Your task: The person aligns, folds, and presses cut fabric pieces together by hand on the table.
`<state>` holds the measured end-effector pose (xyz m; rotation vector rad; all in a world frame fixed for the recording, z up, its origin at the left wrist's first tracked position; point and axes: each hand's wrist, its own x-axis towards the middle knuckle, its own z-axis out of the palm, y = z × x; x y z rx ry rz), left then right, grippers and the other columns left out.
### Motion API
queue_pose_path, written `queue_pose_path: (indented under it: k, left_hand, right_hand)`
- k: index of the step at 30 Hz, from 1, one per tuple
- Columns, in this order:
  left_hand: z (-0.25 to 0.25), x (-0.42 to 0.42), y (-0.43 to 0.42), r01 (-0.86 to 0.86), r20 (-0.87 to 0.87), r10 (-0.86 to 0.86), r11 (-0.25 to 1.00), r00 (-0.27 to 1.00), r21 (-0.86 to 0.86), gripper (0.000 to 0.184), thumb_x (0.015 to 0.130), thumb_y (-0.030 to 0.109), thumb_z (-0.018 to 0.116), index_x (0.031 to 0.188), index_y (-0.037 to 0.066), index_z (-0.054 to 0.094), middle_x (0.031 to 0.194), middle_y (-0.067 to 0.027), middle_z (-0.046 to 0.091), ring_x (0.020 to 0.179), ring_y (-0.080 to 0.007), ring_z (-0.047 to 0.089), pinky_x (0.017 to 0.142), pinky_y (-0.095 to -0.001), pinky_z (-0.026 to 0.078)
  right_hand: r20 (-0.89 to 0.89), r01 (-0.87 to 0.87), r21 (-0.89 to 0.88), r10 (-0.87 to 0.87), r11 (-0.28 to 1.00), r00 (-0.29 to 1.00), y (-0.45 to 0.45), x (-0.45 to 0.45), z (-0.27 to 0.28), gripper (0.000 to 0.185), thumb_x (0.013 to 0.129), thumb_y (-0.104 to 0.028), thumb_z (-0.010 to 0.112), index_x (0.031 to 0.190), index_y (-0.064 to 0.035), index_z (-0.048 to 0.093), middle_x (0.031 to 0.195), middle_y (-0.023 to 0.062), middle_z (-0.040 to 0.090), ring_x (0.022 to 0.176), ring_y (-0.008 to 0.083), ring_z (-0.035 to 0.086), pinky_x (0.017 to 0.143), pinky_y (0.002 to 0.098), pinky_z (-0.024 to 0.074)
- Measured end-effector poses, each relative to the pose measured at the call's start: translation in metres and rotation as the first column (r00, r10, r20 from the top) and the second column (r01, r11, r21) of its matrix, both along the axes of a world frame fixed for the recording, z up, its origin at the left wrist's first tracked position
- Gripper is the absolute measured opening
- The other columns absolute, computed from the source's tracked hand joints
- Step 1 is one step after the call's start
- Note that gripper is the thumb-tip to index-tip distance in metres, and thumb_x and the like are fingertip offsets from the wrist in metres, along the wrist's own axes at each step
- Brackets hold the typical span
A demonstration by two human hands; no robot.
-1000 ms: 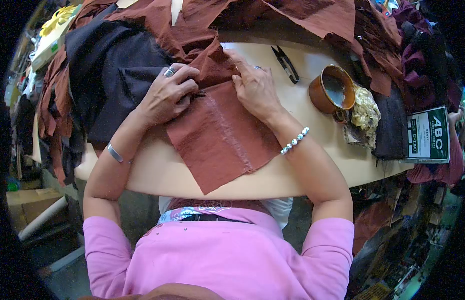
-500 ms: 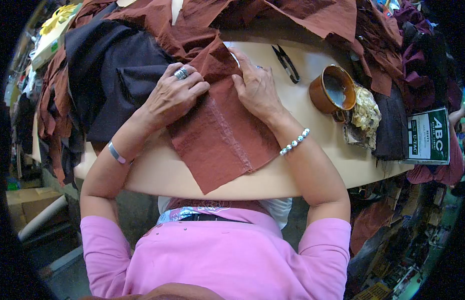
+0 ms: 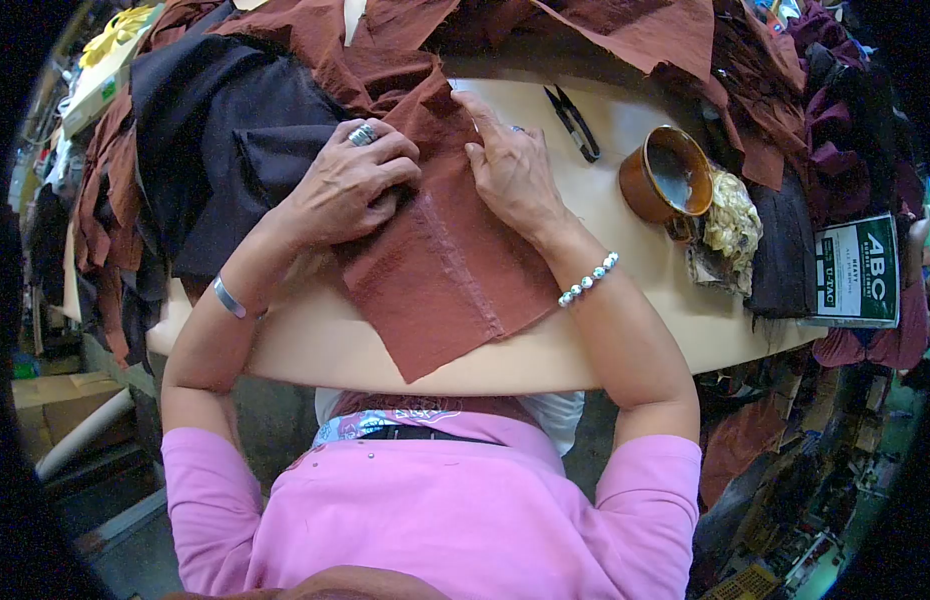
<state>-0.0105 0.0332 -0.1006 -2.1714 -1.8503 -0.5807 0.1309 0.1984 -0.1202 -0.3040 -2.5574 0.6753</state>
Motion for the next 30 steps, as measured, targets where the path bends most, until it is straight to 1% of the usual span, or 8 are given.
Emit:
queue_pose_path:
  k: [3,6,9,12,15,18,27,30]
  left_hand:
    - [0.0,0.003,0.002,0.002,0.01,-0.001,1.0,1.0,-0.02,0.02,0.066,0.01,0.064,0.085,0.015,0.06,0.09,-0.0019,0.054,0.1,-0.0206,0.051,0.091,-0.0398,0.036]
    - [-0.002,0.0,0.002,-0.009,0.02,0.011,0.996,1.0,-0.09,0.019,0.066,0.01,0.064,0.084,0.016,0.06,0.089,-0.0013,0.054,0.1,-0.0205,0.051,0.091,-0.04,0.035]
    - [-0.003,-0.003,0.002,0.029,-0.009,-0.029,0.999,1.0,-0.034,0.02,0.067,0.012,0.065,0.086,0.017,0.062,0.088,-0.0009,0.054,0.099,-0.0203,0.051,0.091,-0.0397,0.035]
    - [0.004,-0.007,0.0,0.051,0.028,-0.048,0.993,0.998,-0.105,0.022,0.068,0.012,0.065,0.089,0.018,0.064,0.089,-0.0007,0.054,0.099,-0.0205,0.051,0.091,-0.0395,0.035]
    - [0.005,-0.01,-0.001,0.083,0.14,-0.056,0.978,0.989,-0.192,0.023,0.069,0.012,0.064,0.092,0.018,0.065,0.09,-0.0006,0.054,0.099,-0.0213,0.051,0.091,-0.0396,0.035]
    - [0.001,-0.005,-0.002,0.061,0.191,-0.035,0.99,0.981,-0.131,0.021,0.072,0.011,0.063,0.092,0.018,0.064,0.092,-0.0011,0.054,0.099,-0.0219,0.051,0.091,-0.0398,0.035]
    - [0.0,-0.005,0.006,-0.011,0.082,0.027,0.982,0.996,-0.191,0.018,0.076,0.008,0.06,0.091,0.018,0.065,0.091,-0.0036,0.053,0.099,-0.0232,0.051,0.088,-0.0403,0.036]
    - [0.002,-0.008,0.006,0.029,0.139,0.007,0.967,0.99,-0.254,0.017,0.075,0.009,0.061,0.088,0.018,0.065,0.091,-0.0037,0.053,0.098,-0.0237,0.05,0.089,-0.0407,0.035]
  right_hand:
    - [-0.029,-0.016,-0.028,0.015,0.999,0.999,-0.001,0.001,0.001,0.058,0.082,-0.006,0.057,0.136,-0.0169,0.036,0.106,0.0153,0.063,0.086,0.0315,0.062,0.08,0.0422,0.0392]
    - [-0.083,-0.067,0.094,0.075,0.993,0.994,-0.001,0.004,-0.004,0.062,0.081,-0.006,0.058,0.137,-0.0183,0.036,0.108,0.0156,0.063,0.087,0.0304,0.062,0.08,0.0425,0.0392]
    - [-0.044,-0.059,0.072,0.062,0.996,0.997,-0.002,0.005,-0.001,0.064,0.08,-0.005,0.059,0.138,-0.02,0.035,0.111,0.015,0.062,0.087,0.0303,0.061,0.081,0.0427,0.039]
    - [-0.086,-0.082,0.068,0.088,0.994,0.992,-0.001,0.001,-0.001,0.064,0.081,-0.004,0.058,0.138,-0.0212,0.035,0.112,0.0142,0.062,0.086,0.0308,0.061,0.081,0.0427,0.0389]
    - [0.001,-0.088,0.036,0.088,0.996,0.996,-0.002,0.001,0.004,0.064,0.081,-0.003,0.057,0.138,-0.021,0.034,0.113,0.013,0.062,0.09,0.0305,0.061,0.082,0.0423,0.0384]
    - [-0.058,-0.04,0.131,0.048,0.991,0.997,-0.005,0.007,0.001,0.065,0.081,-0.003,0.057,0.139,-0.0212,0.034,0.116,0.0122,0.061,0.094,0.0297,0.061,0.082,0.0416,0.0382]
    - [-0.076,-0.072,0.15,0.084,0.986,0.994,0.001,-0.005,0.001,0.063,0.08,-0.002,0.056,0.138,-0.0193,0.037,0.124,0.0104,0.057,0.101,0.0288,0.06,0.084,0.0414,0.0397]
    - [-0.131,-0.074,0.121,0.09,0.99,0.987,0.003,-0.007,-0.003,0.063,0.08,-0.001,0.056,0.137,-0.0193,0.038,0.125,0.0101,0.056,0.104,0.0284,0.059,0.085,0.0407,0.0407]
